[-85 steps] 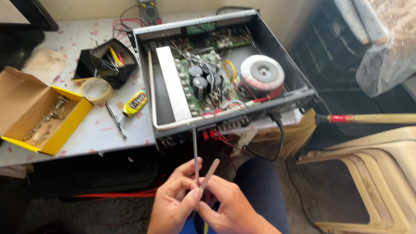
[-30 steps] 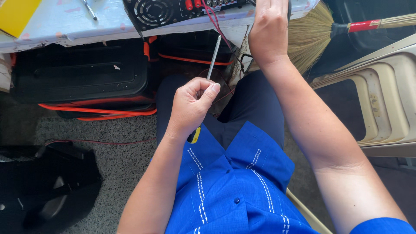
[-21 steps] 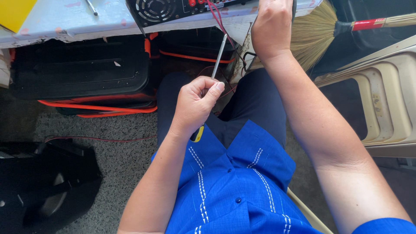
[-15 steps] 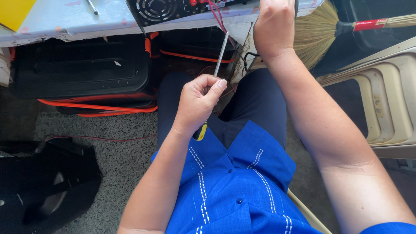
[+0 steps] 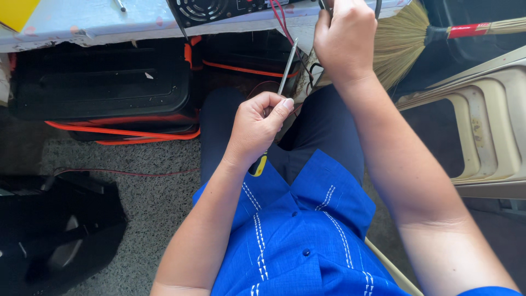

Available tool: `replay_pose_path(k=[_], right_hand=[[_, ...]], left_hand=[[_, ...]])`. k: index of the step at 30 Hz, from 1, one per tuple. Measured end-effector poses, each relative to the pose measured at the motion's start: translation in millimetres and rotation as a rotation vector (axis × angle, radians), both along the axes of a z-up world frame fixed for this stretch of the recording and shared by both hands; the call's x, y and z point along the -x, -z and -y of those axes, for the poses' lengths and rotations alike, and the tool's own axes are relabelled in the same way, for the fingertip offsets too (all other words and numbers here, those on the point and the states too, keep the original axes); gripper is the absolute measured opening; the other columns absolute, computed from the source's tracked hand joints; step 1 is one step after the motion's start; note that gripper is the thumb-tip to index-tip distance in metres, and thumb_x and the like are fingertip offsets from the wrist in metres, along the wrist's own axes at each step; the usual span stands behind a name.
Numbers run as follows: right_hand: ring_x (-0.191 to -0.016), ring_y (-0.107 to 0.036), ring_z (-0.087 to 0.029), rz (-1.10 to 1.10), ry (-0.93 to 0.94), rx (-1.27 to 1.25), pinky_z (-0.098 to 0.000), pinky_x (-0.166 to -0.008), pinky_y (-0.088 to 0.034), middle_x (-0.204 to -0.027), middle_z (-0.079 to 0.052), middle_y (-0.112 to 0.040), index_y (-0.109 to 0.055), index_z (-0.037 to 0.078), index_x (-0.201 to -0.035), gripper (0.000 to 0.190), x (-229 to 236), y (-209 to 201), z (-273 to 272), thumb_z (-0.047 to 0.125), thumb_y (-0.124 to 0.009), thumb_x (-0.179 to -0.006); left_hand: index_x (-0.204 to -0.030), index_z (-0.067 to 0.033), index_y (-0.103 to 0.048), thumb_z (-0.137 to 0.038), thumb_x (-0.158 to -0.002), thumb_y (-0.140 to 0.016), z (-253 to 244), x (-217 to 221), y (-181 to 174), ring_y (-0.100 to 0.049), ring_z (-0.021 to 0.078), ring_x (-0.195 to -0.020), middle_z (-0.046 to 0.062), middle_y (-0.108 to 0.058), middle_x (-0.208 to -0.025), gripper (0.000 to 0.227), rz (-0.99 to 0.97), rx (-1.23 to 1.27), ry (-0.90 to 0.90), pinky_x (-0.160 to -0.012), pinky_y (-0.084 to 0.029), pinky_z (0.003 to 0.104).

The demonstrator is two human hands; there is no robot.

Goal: The person unscrews wires from the back of an amplifier using a screwdriver, handles loose wires, and then reconnects wires to the terminals.

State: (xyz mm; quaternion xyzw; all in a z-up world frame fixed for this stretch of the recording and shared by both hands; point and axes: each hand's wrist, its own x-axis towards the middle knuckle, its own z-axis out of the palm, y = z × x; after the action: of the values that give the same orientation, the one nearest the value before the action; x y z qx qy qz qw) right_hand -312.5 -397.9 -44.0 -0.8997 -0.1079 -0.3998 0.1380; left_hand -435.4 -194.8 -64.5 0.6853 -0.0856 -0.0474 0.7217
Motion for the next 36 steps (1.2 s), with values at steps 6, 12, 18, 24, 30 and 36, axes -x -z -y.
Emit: replay_pose_path(k=[6, 12, 18, 24, 30, 36], right_hand=[[-0.073, -0.068, -0.036, 0.053, 0.001, -0.118, -0.0468, -0.063, -0.051, -0.083, -0.014, -0.072, -0.070, 0.003, -0.092, 0.008, 4, 0, -14, 0.007, -0.066, -0.087], [-0.063, -0.063, -0.033, 0.061, 0.059, -0.069, -0.0454, -0.054, -0.047, -0.071, -0.010, -0.064, -0.062, 0.007, -0.079, 0.015, -7, 8, -9, 0.013, -0.070, -0.091], [-0.051, -0.053, -0.032, 0.064, 0.122, 0.004, -0.0449, -0.048, -0.040, -0.058, -0.003, -0.055, -0.052, 0.011, -0.068, 0.029, -17, 16, -4, 0.016, -0.070, -0.090], [-0.048, -0.048, -0.031, 0.073, 0.163, 0.030, -0.0444, -0.047, -0.037, -0.054, -0.001, -0.051, -0.048, 0.013, -0.064, 0.032, -25, 18, -3, 0.016, -0.068, -0.089], [-0.051, -0.046, -0.027, 0.047, 0.145, -0.017, -0.0424, -0.052, -0.039, -0.056, 0.002, -0.049, -0.046, 0.014, -0.066, 0.033, -17, 16, -3, 0.016, -0.070, -0.088], [-0.051, -0.029, -0.021, 0.009, 0.122, -0.106, -0.0394, -0.055, -0.031, -0.055, 0.004, -0.034, -0.033, 0.014, -0.067, 0.043, -16, 11, -5, 0.008, -0.070, -0.088]], left_hand=[[-0.084, -0.0110, -0.070, -0.022, -0.096, -0.070, -2, -1, 6, -0.044, 0.0016, -0.055, -0.006, -0.051, -0.059, 0.016, -0.047, 0.045, -0.005, -0.050, -0.034, 0.021], [-0.081, -0.0104, -0.066, -0.022, -0.094, -0.068, 3, -3, 16, -0.052, 0.0067, -0.053, 0.000, -0.057, -0.059, 0.017, -0.122, 0.136, -0.034, -0.053, -0.042, 0.022], [-0.081, -0.0101, -0.067, -0.022, -0.094, -0.068, 7, -3, 22, -0.052, 0.0073, -0.054, -0.001, -0.057, -0.063, 0.018, -0.159, 0.173, -0.011, -0.053, -0.044, 0.022], [-0.081, -0.0102, -0.067, -0.022, -0.094, -0.068, 4, -3, 18, -0.052, 0.0068, -0.056, -0.002, -0.057, -0.065, 0.018, -0.179, 0.176, 0.002, -0.053, -0.044, 0.021], [-0.080, -0.0113, -0.067, -0.023, -0.094, -0.069, 2, -2, 20, -0.053, 0.0065, -0.056, -0.003, -0.058, -0.067, 0.018, -0.195, 0.166, -0.003, -0.053, -0.044, 0.021], [-0.081, -0.0113, -0.068, -0.023, -0.094, -0.068, 3, -3, 19, -0.054, 0.0063, -0.058, -0.003, -0.059, -0.068, 0.017, -0.197, 0.155, 0.004, -0.054, -0.046, 0.021]])
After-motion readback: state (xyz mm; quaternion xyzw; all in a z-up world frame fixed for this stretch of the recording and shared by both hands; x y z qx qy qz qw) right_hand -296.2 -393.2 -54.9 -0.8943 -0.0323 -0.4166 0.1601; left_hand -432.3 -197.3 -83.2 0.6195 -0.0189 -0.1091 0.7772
